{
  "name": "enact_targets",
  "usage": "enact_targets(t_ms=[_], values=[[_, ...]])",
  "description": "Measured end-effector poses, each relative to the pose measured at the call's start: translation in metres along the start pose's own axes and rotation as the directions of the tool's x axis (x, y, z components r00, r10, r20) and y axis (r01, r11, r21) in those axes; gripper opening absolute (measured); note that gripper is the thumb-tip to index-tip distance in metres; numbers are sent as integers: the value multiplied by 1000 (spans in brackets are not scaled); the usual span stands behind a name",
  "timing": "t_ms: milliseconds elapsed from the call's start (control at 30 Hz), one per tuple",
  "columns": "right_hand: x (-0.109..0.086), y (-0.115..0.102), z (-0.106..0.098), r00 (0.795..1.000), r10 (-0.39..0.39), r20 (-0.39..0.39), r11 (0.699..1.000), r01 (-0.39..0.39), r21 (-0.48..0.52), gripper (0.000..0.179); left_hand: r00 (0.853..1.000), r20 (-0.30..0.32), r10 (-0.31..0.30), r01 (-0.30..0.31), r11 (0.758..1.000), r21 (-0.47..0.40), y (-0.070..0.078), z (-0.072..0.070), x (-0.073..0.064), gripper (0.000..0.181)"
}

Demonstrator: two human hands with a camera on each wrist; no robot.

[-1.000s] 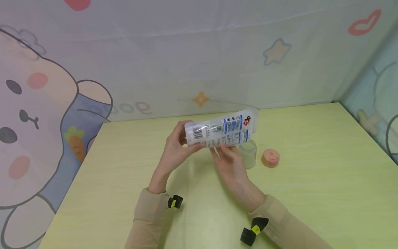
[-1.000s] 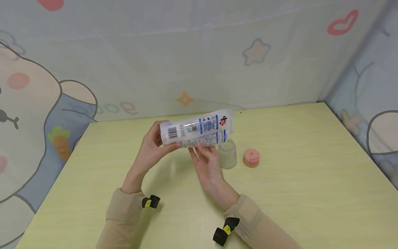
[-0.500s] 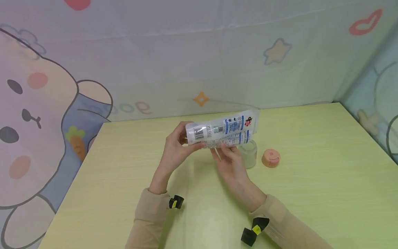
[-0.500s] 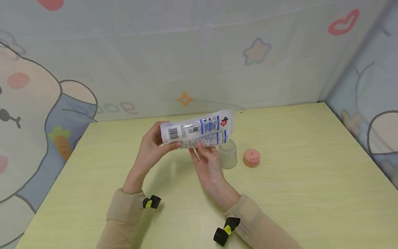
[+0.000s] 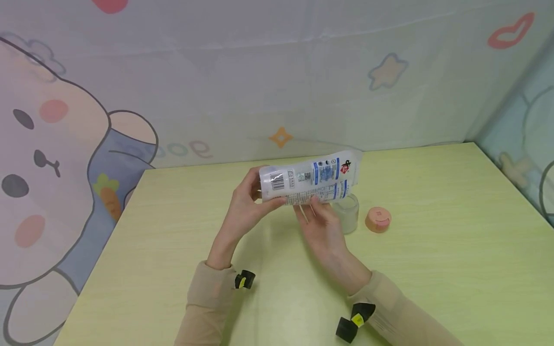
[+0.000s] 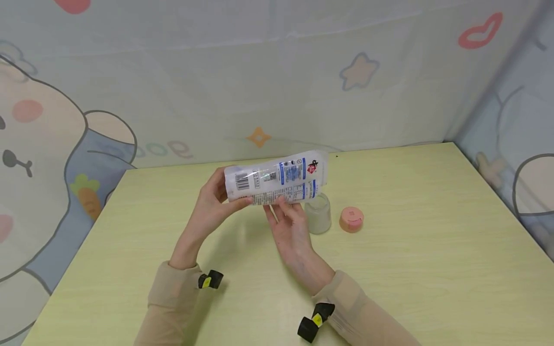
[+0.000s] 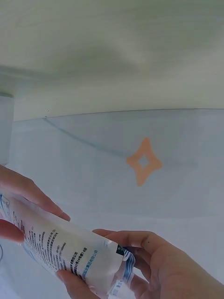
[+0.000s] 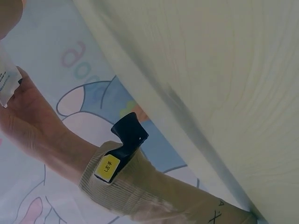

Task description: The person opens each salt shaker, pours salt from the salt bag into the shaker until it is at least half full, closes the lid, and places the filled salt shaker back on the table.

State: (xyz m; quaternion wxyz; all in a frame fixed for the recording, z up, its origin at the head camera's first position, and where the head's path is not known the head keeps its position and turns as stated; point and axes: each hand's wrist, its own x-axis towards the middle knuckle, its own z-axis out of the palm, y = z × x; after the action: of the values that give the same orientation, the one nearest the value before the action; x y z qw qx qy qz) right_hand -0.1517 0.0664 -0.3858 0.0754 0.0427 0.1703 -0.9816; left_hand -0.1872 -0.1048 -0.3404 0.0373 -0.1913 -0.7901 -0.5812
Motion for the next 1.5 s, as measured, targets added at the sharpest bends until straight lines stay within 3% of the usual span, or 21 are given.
enact_targets(t_ms=[300,700,1067,1500], values=[[0,-2,0,1000,13,3,1000,-13,12,36,999,-39,36,-36,999,10,3,4,-1,60],[2,-3,-1,1000,20,11,999,-20,-46,29,994,-78,70,-67,997,39,5,7,-2,53],[2,-3,0,1000,22,10,999,-22,-32,27,996,-61,60,-60,998,12,7,6,-2,60],[1,-3,2,999,28,-42,998,-26,61,30,999,-21,30,-30,1000,4,7,4,-2,72]])
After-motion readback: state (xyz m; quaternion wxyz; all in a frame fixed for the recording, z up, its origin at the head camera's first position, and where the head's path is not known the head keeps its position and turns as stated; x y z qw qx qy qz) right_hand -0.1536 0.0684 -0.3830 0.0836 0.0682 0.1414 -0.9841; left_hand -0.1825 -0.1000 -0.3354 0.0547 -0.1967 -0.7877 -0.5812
